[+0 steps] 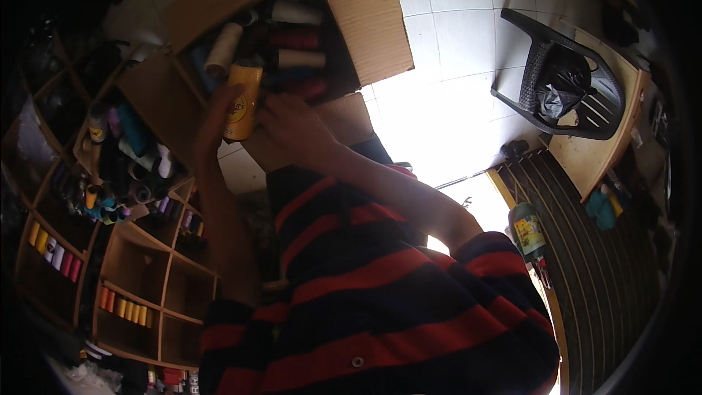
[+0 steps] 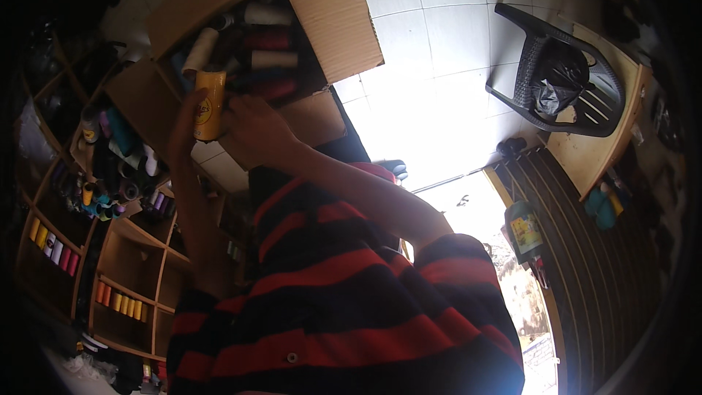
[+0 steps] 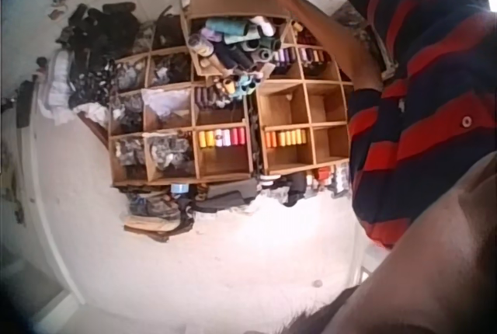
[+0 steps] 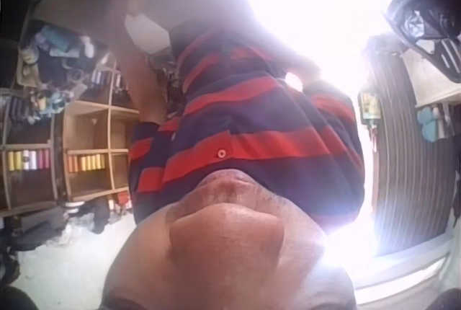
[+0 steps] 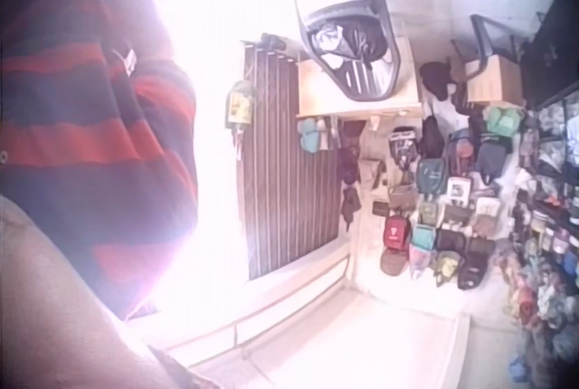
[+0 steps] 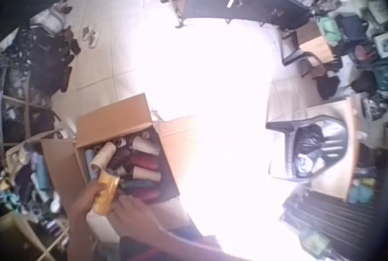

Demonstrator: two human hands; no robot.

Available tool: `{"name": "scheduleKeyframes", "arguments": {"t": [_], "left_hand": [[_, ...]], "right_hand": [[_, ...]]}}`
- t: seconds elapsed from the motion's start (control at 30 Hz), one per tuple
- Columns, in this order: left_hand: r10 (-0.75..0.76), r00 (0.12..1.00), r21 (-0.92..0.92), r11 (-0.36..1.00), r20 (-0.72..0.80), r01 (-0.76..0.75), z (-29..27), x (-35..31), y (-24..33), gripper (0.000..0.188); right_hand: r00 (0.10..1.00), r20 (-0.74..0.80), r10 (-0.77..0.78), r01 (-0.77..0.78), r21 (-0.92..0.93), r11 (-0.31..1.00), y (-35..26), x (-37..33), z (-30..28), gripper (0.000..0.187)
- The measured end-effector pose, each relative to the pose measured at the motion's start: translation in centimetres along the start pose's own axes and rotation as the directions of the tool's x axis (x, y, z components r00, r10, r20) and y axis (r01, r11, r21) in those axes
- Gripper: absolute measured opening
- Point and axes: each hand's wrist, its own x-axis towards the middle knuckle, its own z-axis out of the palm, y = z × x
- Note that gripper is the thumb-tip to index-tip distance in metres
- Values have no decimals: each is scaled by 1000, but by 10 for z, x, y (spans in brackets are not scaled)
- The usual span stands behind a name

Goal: The person picks up yellow thread spools from a cardboard box by hand and places them on a wooden shelf.

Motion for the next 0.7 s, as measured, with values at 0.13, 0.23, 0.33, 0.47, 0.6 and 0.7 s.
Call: {"name": "scheduleKeyframes", "arguments": {"t": [0.13, 0.23, 0.33, 0.47, 0.6, 0.7], "left_hand": [[-12, 999, 43, 999, -45, 14, -12, -3, -4, 47], [59, 995, 171, 984, -75, -45, -12, -12, -1, 48], [34, 974, 142, 990, -224, -2, -24, -29, -13, 47], [3, 959, -159, 986, -285, -50, -27, -36, -37, 43], [38, 928, -130, 987, -370, -93, -34, -35, -68, 38], [43, 943, -157, 983, -329, -99, -23, -42, -61, 37]], "right_hand": [[989, -120, -83, 73, -85, 994, -6, 12, 3, 23], [992, -94, -88, 95, 67, 993, -7, 17, 11, 20], [970, -58, -236, 241, 104, 965, -3, 28, 7, 21], [963, -75, -258, 268, 215, 939, 5, 40, 24, 23], [863, 227, -452, 463, 9, 887, 21, 41, 34, 25], [877, 326, -353, 407, -116, 906, 22, 44, 29, 26]]}}
